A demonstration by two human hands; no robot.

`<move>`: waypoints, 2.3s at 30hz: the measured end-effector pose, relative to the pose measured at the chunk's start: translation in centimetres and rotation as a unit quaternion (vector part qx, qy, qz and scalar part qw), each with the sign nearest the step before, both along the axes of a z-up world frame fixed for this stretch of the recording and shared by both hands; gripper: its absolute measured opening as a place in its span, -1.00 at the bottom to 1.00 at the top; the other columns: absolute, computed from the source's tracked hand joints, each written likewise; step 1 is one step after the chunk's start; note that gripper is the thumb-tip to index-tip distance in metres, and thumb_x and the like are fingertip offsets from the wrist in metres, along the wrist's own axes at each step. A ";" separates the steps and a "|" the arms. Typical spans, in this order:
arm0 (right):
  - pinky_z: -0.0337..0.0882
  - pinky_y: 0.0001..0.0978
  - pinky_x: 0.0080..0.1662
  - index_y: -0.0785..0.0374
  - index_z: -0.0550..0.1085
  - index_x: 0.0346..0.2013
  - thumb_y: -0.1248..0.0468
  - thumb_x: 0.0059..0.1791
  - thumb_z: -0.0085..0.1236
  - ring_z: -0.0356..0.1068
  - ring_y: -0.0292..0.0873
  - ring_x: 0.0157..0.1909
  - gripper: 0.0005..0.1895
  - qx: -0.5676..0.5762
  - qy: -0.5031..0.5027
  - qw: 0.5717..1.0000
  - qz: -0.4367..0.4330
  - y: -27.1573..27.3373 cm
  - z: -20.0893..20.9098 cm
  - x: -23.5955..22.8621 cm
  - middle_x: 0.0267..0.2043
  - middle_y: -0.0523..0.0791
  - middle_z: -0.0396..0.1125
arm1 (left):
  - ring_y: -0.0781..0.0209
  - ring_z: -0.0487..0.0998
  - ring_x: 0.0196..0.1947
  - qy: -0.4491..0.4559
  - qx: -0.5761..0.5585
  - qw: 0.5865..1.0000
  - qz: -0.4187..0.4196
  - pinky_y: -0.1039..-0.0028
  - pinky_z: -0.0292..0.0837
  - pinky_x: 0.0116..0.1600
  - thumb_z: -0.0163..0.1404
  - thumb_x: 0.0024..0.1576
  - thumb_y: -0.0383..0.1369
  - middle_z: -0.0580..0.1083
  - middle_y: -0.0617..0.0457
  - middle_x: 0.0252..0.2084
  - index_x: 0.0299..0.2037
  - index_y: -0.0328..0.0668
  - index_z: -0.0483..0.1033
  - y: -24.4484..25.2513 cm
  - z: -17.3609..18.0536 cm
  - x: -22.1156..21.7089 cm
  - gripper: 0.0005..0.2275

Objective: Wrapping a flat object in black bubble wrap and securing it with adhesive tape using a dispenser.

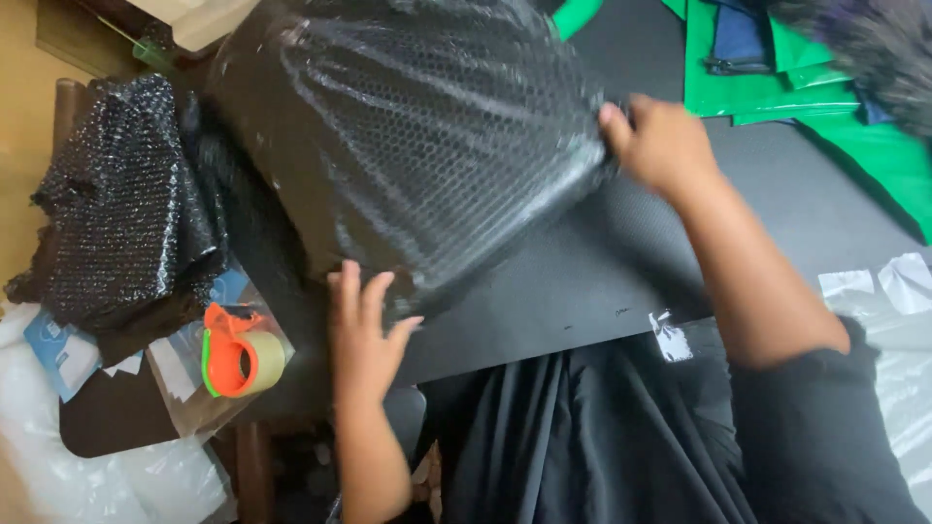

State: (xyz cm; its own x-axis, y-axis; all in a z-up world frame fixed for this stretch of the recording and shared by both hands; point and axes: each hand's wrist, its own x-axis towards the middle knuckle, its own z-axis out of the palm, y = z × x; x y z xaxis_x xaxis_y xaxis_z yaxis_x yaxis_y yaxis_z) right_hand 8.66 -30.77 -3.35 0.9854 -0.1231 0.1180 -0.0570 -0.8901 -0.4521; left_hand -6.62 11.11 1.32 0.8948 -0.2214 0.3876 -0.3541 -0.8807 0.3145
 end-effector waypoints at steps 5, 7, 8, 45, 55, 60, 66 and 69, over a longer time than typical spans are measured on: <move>0.45 0.09 -0.43 0.14 0.39 -0.39 -0.02 0.13 -0.18 0.52 0.18 -0.53 -0.62 -0.075 0.033 0.972 0.219 11.4 6.6 -15.1 -0.61 0.02 0.44 | -0.54 0.10 0.41 -0.053 0.166 0.930 0.324 -0.51 0.16 0.23 0.30 0.05 -0.61 0.06 -0.34 0.49 0.45 0.07 0.25 8.1 0.4 3.6 -0.25; 0.33 0.29 -0.15 0.29 0.30 -0.01 -0.10 0.11 -0.17 0.37 0.35 -0.13 -0.52 0.071 0.050 0.899 0.428 12.1 7.2 -17.0 -0.19 0.19 0.37 | -0.50 0.15 0.40 -0.036 0.099 0.931 0.349 -0.38 0.21 0.26 0.18 0.17 -0.55 0.04 -0.24 0.51 0.47 0.10 0.25 10.8 -1.4 4.0 -0.35; 0.22 0.50 0.12 0.44 0.21 0.36 -0.17 0.10 -0.17 0.23 0.53 0.27 -0.21 0.209 0.050 0.768 0.604 12.4 7.6 -17.5 0.23 0.37 0.30 | -0.46 0.20 0.39 -0.026 0.027 0.929 0.369 -0.26 0.26 0.29 0.06 0.30 -0.49 0.01 -0.15 0.52 0.49 0.13 0.26 12.1 -2.0 5.1 -0.46; 0.32 0.35 0.20 0.30 0.32 0.08 0.14 -0.07 0.31 0.33 0.32 0.07 -0.47 -0.037 -0.151 0.881 0.447 25.9 -5.2 -7.4 -0.04 0.07 0.20 | -0.20 0.10 0.49 -0.051 -0.223 0.962 0.150 0.08 0.09 0.46 0.11 0.15 -0.53 0.07 -0.30 0.51 0.47 -0.17 0.20 -0.4 -5.2 -2.8 -0.37; 0.35 0.30 0.14 0.33 0.42 -0.11 -0.03 -0.08 0.29 0.41 0.29 -0.08 -0.48 -0.064 -0.153 0.890 0.425 29.8 -7.3 -3.5 -0.19 0.08 0.26 | -0.26 0.26 0.40 -0.101 -0.191 0.959 0.183 0.05 0.22 0.37 0.14 0.10 -0.54 0.18 -0.34 0.44 0.36 -0.21 0.36 -0.8 -6.7 -2.0 -0.45; 0.36 0.32 0.09 0.37 0.50 -0.21 0.01 -0.08 0.26 0.43 0.28 -0.12 -0.56 -0.048 -0.149 0.901 0.405 31.3 -6.9 -2.4 -0.25 0.09 0.28 | -0.26 0.40 0.29 -0.132 -0.154 0.958 0.202 0.09 0.38 0.25 0.14 0.16 -0.46 0.28 -0.30 0.37 0.29 -0.19 0.44 -1.0 -7.3 -1.3 -0.56; 0.38 0.37 0.03 0.37 0.58 -0.34 0.13 -0.11 0.21 0.40 0.30 -0.14 -0.69 -0.058 -0.140 0.910 0.386 33.2 -8.5 -1.0 -0.25 0.13 0.26 | -0.25 0.50 0.16 -0.128 -0.138 0.957 0.220 0.05 0.49 0.12 0.07 0.21 -0.43 0.35 -0.24 0.26 0.23 -0.17 0.48 -0.7 -8.2 -1.0 -0.64; 0.40 0.35 0.02 0.36 0.59 -0.33 0.10 -0.10 0.19 0.43 0.24 -0.14 -0.68 -0.066 -0.106 0.910 0.395 33.6 -9.5 -0.1 -0.24 0.09 0.27 | -0.24 0.49 0.15 -0.133 -0.133 0.958 0.215 0.07 0.47 0.11 0.06 0.22 -0.44 0.38 -0.23 0.21 0.21 -0.15 0.51 -0.2 -8.7 -1.0 -0.66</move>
